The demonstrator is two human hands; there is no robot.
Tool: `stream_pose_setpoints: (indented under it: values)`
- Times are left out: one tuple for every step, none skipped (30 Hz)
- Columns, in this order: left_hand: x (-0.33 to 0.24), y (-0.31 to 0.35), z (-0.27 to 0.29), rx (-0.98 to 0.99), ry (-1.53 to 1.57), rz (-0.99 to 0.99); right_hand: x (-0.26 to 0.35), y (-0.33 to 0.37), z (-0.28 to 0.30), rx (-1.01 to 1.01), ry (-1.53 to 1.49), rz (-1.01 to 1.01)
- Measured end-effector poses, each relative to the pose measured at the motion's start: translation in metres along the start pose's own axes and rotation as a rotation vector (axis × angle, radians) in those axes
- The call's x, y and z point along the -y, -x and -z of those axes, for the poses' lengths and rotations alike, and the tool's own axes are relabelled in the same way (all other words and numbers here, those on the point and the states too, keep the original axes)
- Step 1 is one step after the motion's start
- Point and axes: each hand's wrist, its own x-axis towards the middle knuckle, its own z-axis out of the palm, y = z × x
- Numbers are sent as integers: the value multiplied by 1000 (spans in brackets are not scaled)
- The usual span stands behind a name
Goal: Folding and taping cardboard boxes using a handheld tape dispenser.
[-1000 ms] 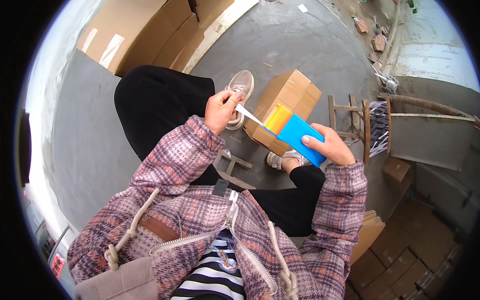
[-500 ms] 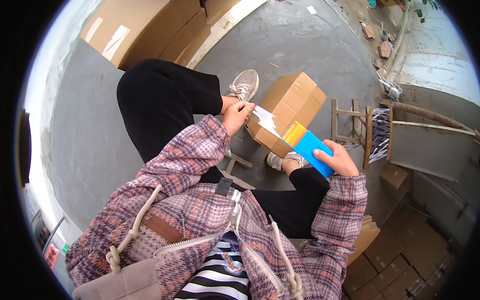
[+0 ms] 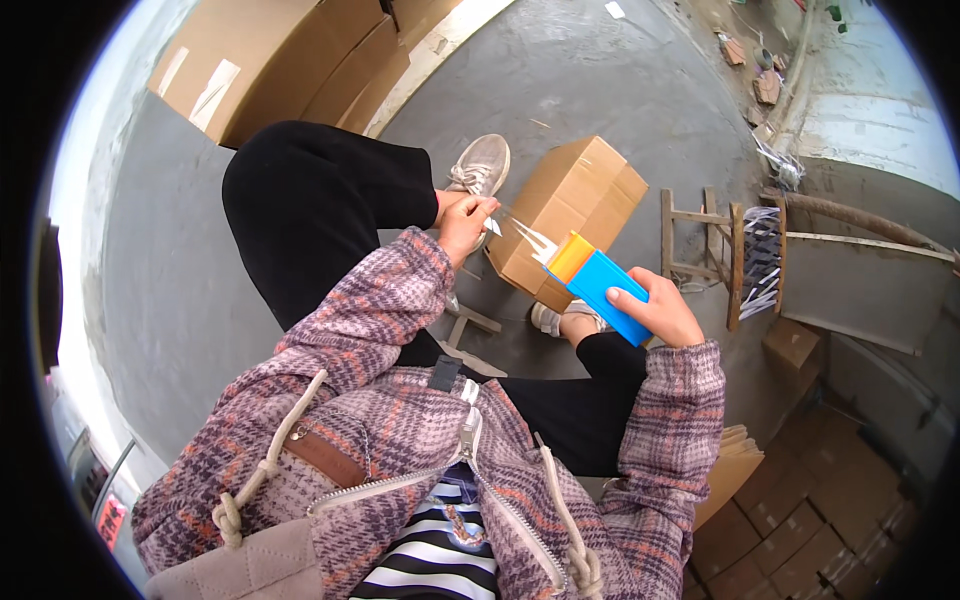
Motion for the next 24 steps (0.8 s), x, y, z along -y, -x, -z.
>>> stream_pose_setpoints:
  values:
    - [2,-1,0,-5,1,0,-2,-1,1,3,2,3]
    - [4,-1,-1,24,-9,15,-7,-2,1,7,8,-8]
    - [8,-2,-2,55,-18,29,-11,-2,0,9,15,-19]
    - [12,-3,-3,54,-17,29,-13,-3,-2,9,16,-19]
    - [16,-3,-5,51,-22,29,-16,-3,-4,10,2,-30]
    - [17,-3,-7,47,-29,29,-18,-3,-5,11,-12,-40]
    - [17,-1,-12,3,10,-9,-16,-2,-6,19,-33,-50]
    - [19,-1,-14,3,10,-10,-16,-2,-7,18,-33,-49]
    - [23,-2,-14,40,21,30,-15,-2,-8,18,-57,-56]
    - [27,-4,-14,78,30,71,-15,-3,-8,19,-83,-61]
    - [31,-3,-17,58,62,65,-18,-4,-9,16,-79,-53]
    - [30,-1,-21,60,62,68,-21,-5,-9,16,-79,-57]
    - [29,1,-25,27,27,42,-23,-6,-8,23,-70,-66]
    - [29,4,-29,-6,-8,16,-25,-7,-8,30,-61,-75]
    - [31,6,-31,-15,-31,-5,-25,-8,-9,33,-61,-76]
    - [33,9,-34,-17,-31,-3,-25,-8,-10,28,-71,-75]
    - [34,11,-37,-67,-84,-111,-26,-9,-10,23,-80,-74]
    - [37,13,-38,-117,-138,-218,-27,-10,-10,25,-82,-77]
    - [38,12,-38,-99,-184,-188,-28,-11,-10,26,-76,-76]
    - [40,11,-38,-99,-184,-186,-29,-11,-10,27,-71,-74]
    - [39,11,-38,-112,-218,-210,-28,-11,-10,29,-71,-76]
    - [39,12,-38,-126,-253,-235,-25,-12,-9,34,-71,-67]
    - [38,13,-38,-128,-253,-234,-24,-11,-8,39,-70,-56]
    - [38,14,-39,-118,-250,-231,-25,-12,-8,41,-72,-62]
